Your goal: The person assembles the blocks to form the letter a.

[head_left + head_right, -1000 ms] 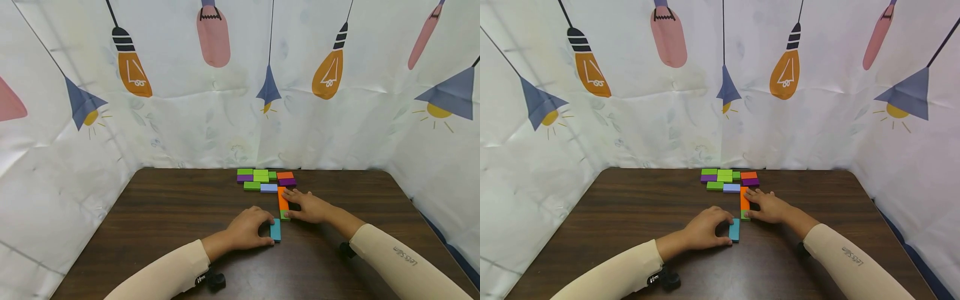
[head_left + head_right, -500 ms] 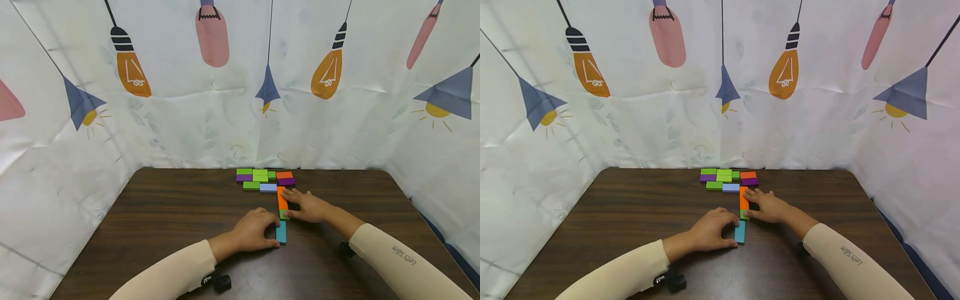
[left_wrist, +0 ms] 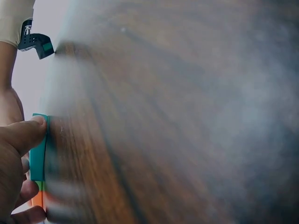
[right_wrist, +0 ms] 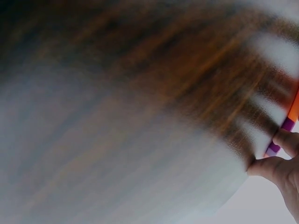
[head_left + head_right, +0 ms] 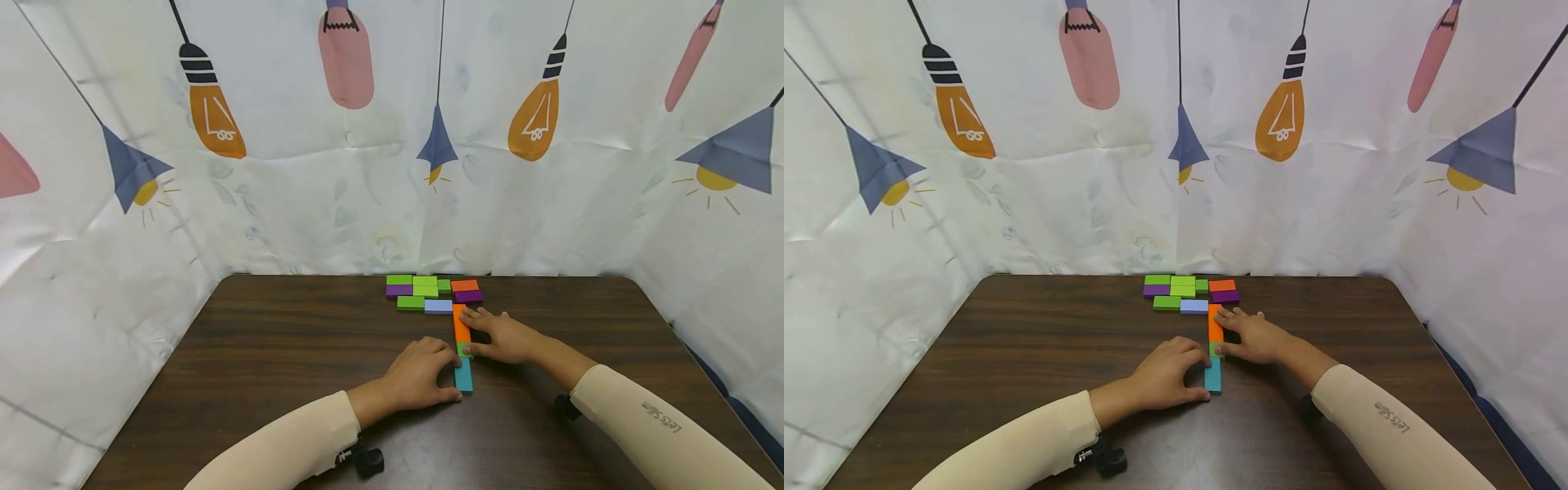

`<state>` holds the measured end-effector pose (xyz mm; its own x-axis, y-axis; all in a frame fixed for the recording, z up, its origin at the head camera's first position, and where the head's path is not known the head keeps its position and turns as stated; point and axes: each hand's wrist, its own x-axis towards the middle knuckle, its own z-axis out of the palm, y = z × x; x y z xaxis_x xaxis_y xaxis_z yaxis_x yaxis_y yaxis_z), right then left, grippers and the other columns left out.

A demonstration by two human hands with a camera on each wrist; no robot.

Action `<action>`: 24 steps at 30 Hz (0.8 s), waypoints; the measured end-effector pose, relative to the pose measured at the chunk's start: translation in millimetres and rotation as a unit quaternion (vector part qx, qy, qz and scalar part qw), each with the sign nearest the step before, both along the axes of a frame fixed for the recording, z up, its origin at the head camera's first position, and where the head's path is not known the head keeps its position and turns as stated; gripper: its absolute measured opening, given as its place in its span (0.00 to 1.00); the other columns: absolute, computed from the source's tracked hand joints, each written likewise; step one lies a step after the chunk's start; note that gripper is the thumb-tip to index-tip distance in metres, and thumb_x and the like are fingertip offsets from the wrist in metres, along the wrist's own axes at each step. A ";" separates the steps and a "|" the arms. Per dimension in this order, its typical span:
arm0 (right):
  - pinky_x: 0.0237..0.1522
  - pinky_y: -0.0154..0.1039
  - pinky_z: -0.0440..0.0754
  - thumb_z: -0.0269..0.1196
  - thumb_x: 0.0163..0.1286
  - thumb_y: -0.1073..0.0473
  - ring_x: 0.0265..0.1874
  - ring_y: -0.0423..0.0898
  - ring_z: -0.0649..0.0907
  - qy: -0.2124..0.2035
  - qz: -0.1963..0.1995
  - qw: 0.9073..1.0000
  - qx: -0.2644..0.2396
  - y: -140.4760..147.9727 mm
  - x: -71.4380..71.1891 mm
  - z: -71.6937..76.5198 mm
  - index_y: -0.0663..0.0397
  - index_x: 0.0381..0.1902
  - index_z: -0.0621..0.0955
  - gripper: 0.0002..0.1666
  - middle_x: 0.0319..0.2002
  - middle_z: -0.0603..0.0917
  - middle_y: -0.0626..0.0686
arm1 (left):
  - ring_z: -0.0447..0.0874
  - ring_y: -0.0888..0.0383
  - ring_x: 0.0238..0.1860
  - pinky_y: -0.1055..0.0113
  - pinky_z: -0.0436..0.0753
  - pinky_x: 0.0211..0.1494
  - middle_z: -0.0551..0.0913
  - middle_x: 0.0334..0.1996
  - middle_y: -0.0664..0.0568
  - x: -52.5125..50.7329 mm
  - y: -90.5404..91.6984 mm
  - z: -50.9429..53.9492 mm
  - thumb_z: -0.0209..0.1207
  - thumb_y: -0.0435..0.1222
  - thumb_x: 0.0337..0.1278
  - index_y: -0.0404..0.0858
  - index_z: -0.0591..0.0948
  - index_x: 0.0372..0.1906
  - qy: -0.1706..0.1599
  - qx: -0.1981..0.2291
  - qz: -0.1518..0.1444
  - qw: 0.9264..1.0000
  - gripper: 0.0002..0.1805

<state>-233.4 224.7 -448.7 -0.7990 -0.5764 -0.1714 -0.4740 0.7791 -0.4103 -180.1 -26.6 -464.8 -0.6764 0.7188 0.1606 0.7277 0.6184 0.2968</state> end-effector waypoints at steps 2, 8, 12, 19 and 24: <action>0.68 0.76 0.50 0.58 0.73 0.31 0.78 0.63 0.55 -0.003 -0.001 1.000 -0.001 -0.1 0.4 0.4 0.51 0.80 0.62 0.49 0.79 0.58 0.54 | 0.75 0.58 0.60 0.57 0.75 0.64 0.80 0.54 0.60 -0.3 1.2 -0.2 0.70 0.59 0.56 0.52 0.83 0.54 0.000 -0.003 0.003 1.000 0.25; 0.68 0.76 0.50 0.58 0.74 0.31 0.78 0.63 0.56 -0.001 -0.002 1.000 -0.004 -0.1 1.1 0.3 0.52 0.80 0.62 0.48 0.79 0.59 0.54 | 0.74 0.59 0.60 0.58 0.75 0.65 0.80 0.54 0.60 -0.1 4.8 1.1 0.70 0.59 0.56 0.52 0.84 0.54 0.001 -0.009 0.007 1.000 0.25; 0.68 0.76 0.51 0.58 0.74 0.31 0.78 0.63 0.56 0.001 0.000 1.000 -0.006 0.5 0.9 -0.4 0.52 0.80 0.62 0.48 0.79 0.59 0.54 | 0.75 0.58 0.61 0.58 0.75 0.65 0.81 0.54 0.59 0.0 7.0 2.3 0.70 0.59 0.56 0.52 0.84 0.54 0.000 -0.010 0.009 1.000 0.25; 0.68 0.77 0.50 0.57 0.74 0.31 0.77 0.63 0.56 0.003 0.003 1.000 -0.006 1.6 0.2 -1.2 0.52 0.80 0.62 0.48 0.79 0.60 0.54 | 0.74 0.57 0.61 0.56 0.75 0.65 0.81 0.54 0.58 0.9 9.3 3.6 0.70 0.60 0.56 0.52 0.84 0.55 -0.002 -0.012 0.006 1.000 0.26; 0.67 0.77 0.50 0.58 0.74 0.32 0.77 0.63 0.56 0.006 0.007 1.000 -0.010 1.7 0.9 -0.8 0.53 0.80 0.62 0.48 0.79 0.60 0.55 | 0.75 0.57 0.60 0.57 0.75 0.64 0.81 0.53 0.58 0.4 10.2 2.0 0.70 0.60 0.55 0.52 0.85 0.54 0.005 -0.017 0.010 1.000 0.26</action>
<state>-232.5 226.4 -449.6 -0.7927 -0.5909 -0.1499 -0.4905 0.7643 -0.4187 -179.7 -16.4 -462.8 -0.6898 0.7097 0.1431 0.7173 0.6432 0.2681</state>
